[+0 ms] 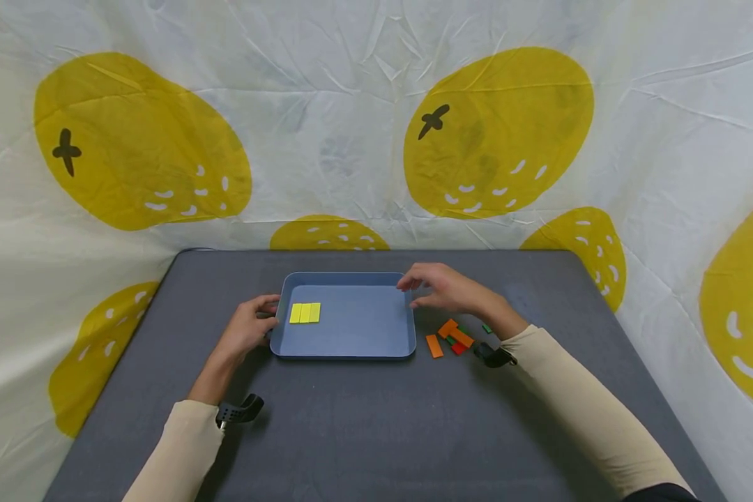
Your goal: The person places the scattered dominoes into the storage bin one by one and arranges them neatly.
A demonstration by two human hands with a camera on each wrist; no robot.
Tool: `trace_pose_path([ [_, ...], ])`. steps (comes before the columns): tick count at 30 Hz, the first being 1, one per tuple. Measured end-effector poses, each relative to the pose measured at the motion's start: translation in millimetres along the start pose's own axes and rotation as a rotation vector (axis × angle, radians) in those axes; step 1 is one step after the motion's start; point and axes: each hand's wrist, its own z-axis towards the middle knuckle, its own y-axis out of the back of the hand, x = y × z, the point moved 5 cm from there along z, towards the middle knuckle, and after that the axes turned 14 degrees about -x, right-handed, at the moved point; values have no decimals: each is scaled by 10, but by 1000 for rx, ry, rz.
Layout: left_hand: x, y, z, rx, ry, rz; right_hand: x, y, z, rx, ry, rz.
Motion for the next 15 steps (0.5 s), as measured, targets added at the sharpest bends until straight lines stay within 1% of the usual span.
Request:
trace_pose_path([
  [8, -15, 10, -9, 3, -9, -3, -128, 37, -195, -4, -30, 10],
  [15, -27, 14, -18, 2, -21, -2, -200, 29, -352, -11, -23, 14],
])
